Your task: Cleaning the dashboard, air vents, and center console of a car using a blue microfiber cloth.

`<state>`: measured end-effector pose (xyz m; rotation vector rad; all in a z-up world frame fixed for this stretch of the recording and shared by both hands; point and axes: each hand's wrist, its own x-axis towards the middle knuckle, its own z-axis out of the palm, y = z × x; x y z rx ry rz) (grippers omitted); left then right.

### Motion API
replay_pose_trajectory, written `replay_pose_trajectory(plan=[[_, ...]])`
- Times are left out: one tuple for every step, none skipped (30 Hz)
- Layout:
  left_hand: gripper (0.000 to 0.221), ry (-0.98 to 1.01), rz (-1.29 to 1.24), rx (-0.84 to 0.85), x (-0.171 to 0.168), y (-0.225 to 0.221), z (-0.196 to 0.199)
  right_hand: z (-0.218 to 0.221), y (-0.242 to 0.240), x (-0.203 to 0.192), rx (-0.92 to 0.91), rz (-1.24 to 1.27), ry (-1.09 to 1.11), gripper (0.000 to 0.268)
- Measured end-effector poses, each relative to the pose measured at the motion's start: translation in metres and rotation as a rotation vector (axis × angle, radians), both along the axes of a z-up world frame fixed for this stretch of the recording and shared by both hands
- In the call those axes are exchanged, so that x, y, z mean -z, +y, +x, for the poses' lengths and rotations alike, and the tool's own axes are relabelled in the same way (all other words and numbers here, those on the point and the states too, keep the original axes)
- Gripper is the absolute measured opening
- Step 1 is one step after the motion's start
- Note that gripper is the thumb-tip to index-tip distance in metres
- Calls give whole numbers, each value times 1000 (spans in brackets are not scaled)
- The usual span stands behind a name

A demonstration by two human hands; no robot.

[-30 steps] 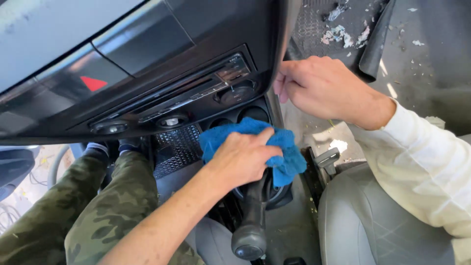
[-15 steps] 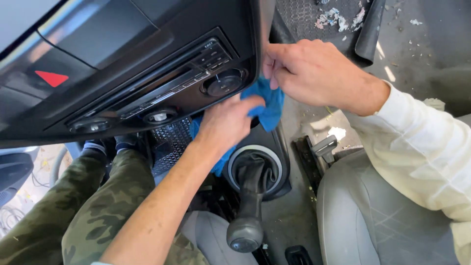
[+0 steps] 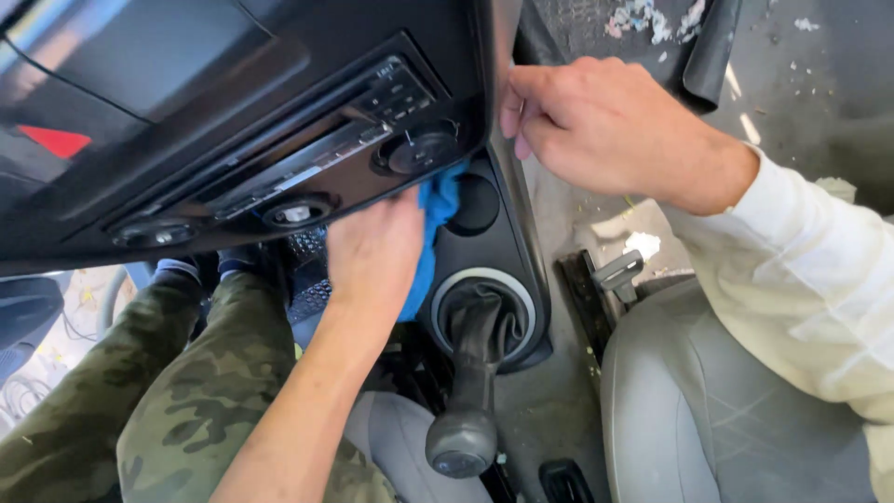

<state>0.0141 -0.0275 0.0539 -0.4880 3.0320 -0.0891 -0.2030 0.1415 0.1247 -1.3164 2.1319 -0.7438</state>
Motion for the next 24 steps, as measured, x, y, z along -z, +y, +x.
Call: replay_pose_trajectory(plan=[[57,12,-13,-2,-11,-5,-2,-4,-3,-2,-2,-13,12,21],[66,-114,125,-173,-21,-8,-2,-5,-2,-4,-4,-20,40,21],[76,-240,264,-343,-31,-10,-1,-5,-1,-5,-5,-27,67,21],[76,-249,264,-350,-29,0,-12,-2,1,-4,-10,-26,57,21],[62,-151,280,-217,-26,10,-22,2,3,-4,-18,-22,54,22],[51,-43,285,-81,-24,16,-37,2,1,-4,-23,-30,62,23],[51,-41,275,-85,-15,16,-46,1,-4,-4,-27,-40,63,23],[54,107,328,-45,-4,20,-58,1,-3,-4,-15,-2,70,25],[59,254,382,-6,7,25,-70,0,-2,-3,-4,36,76,26],[59,252,388,-9,-2,25,-67,-1,0,-2,-5,42,74,26],[61,167,344,15,-12,24,-62,0,1,-2,-15,59,69,26],[63,87,293,32,-24,20,-57,0,-1,-3,-31,67,68,27],[63,89,291,22,-26,15,-46,1,-1,-3,-41,66,69,27],[62,77,323,-28,-28,8,-37,0,-1,-3,-36,35,57,28],[62,65,356,-79,-31,2,-28,-2,0,-4,-31,4,45,30],[62,68,353,-77,-27,6,-37,-5,-2,-1,-30,1,48,30],[53,35,359,-87,-23,11,-46,-8,-4,2,-17,-23,66,30],[46,-9,371,-108,-18,19,-50,-8,-4,7,-13,-41,72,30],[46,-17,374,-116,-7,23,-54,-6,-3,9,-19,-38,63,30],[48,-7,372,-147,3,24,-60,-6,-3,10,-17,-53,69,29],[52,2,370,-178,14,25,-68,-7,-2,11,-15,-68,74,28],[52,8,372,-165,6,18,-60,-12,0,10,-3,-66,83,28],[52,134,306,-57,-1,9,-52,-16,3,9,12,-72,79,28],[54,246,235,23,-9,4,-33,-15,3,11,2,-78,57,28]])
